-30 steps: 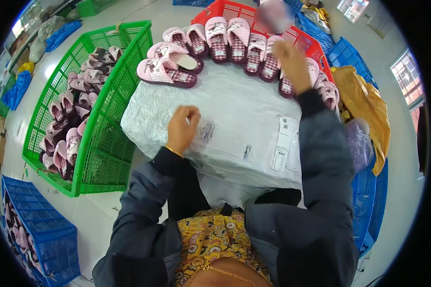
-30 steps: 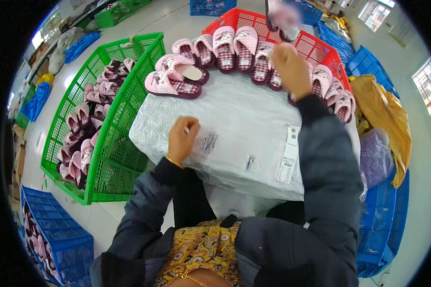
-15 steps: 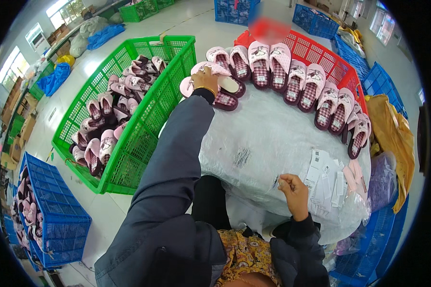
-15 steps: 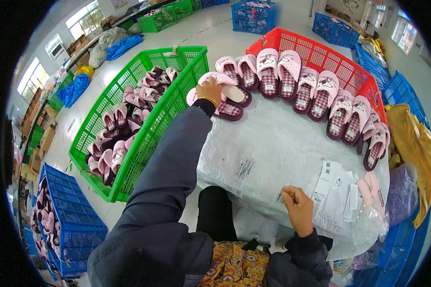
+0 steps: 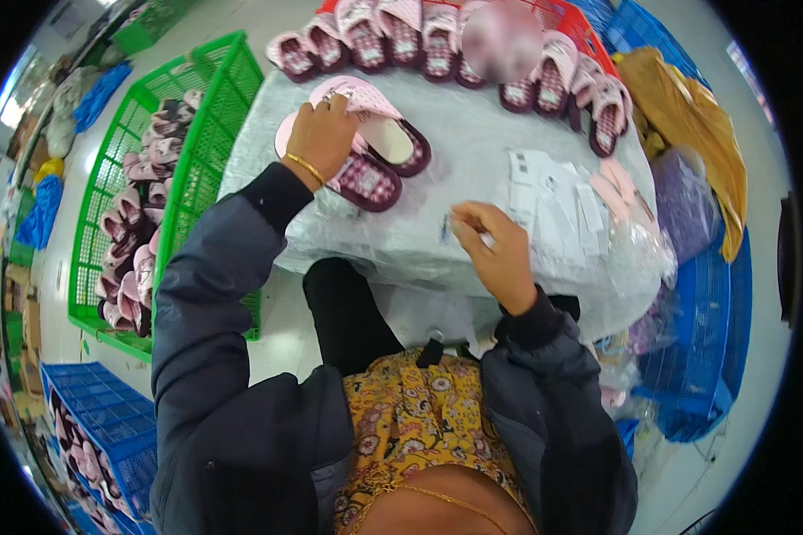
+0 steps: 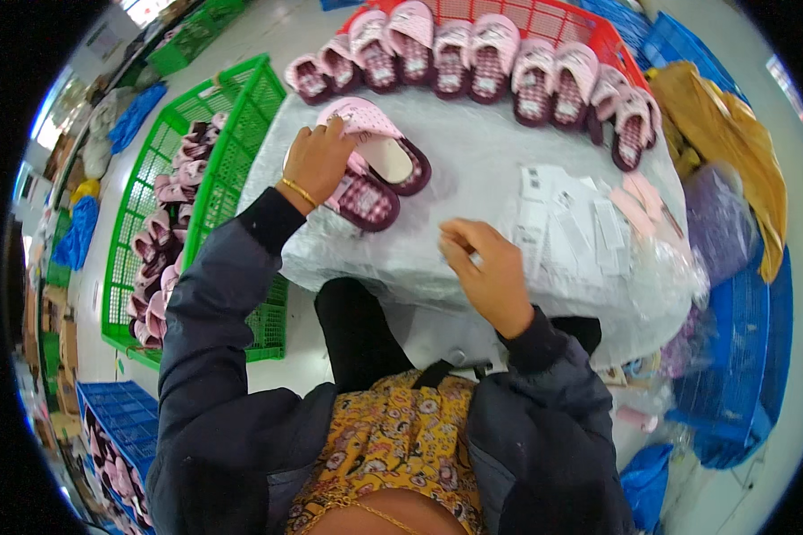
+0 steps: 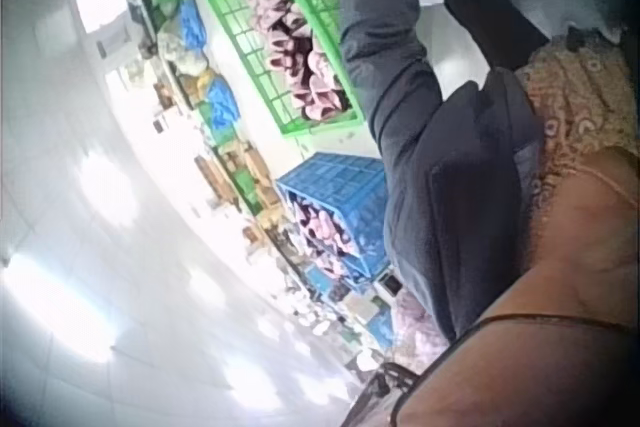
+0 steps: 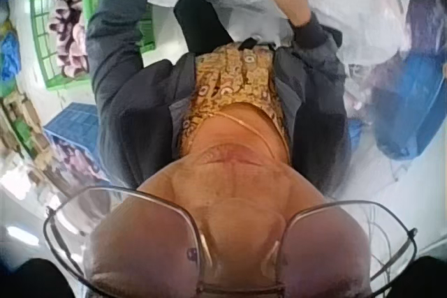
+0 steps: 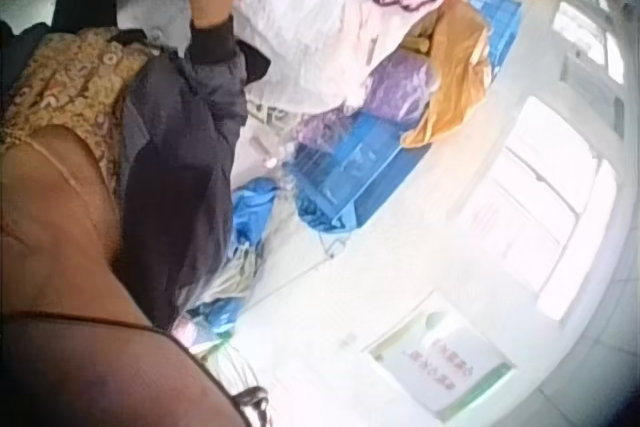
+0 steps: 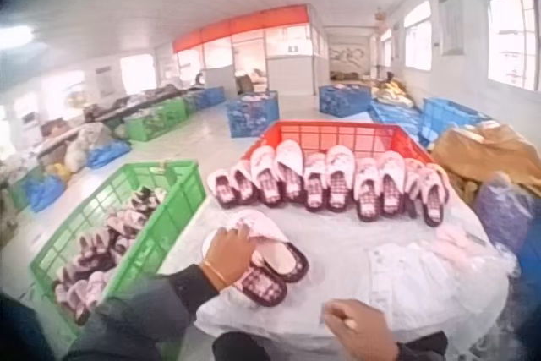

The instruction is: The person repeatedly picks small white labels from a pile, peels off the backing, and sticks them onto the insoles of pink and purple checkered slippers. They then place the labeled slippers into a green plastic crate. The process is repeated for multiple pairs of slippers.

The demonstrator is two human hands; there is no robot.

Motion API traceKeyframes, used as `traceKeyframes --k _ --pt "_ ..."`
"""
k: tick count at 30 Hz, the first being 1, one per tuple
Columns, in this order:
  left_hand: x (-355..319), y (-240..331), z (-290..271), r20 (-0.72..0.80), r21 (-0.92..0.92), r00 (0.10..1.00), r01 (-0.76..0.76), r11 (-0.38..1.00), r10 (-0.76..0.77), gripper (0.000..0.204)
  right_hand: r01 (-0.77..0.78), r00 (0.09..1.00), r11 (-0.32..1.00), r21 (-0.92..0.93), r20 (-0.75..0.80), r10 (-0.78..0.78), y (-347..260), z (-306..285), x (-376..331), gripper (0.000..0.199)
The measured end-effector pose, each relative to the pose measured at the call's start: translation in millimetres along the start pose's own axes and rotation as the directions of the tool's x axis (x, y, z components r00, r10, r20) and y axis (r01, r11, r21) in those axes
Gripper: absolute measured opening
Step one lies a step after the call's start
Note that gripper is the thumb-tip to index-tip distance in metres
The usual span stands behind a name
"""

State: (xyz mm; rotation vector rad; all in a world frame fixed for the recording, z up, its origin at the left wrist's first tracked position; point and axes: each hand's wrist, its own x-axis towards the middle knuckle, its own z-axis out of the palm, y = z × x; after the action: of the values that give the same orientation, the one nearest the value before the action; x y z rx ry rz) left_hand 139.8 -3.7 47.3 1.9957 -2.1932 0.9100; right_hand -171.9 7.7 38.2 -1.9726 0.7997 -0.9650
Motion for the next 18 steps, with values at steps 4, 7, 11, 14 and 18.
traceKeyframes --k 4,7,11,14,18 --pt "-4 76 -26 -0.041 -0.168 0.990 -0.140 0.976 0.135 0.015 0.223 0.967 0.937 -0.268 -0.060 -0.247 12 9 11 0.027" --pt "-2 102 -26 -0.055 -0.239 0.984 -0.180 0.954 0.172 0.015 0.130 0.985 0.864 -0.487 -0.037 -0.169 36 12 6 0.034" --pt "2 99 -23 -0.096 -0.300 0.981 -0.192 0.935 0.170 0.017 0.074 0.989 0.789 -0.610 -0.057 -0.137 49 16 10 0.039" --pt "6 102 -22 -0.030 -0.309 0.983 -0.180 0.934 0.180 0.020 -0.038 0.999 0.810 -0.586 -0.028 0.027 48 14 24 0.047" --pt "7 100 -13 -0.148 -0.392 0.964 -0.262 0.882 0.221 0.025 -0.230 0.968 0.873 -0.429 -0.014 0.249 75 11 40 0.050"
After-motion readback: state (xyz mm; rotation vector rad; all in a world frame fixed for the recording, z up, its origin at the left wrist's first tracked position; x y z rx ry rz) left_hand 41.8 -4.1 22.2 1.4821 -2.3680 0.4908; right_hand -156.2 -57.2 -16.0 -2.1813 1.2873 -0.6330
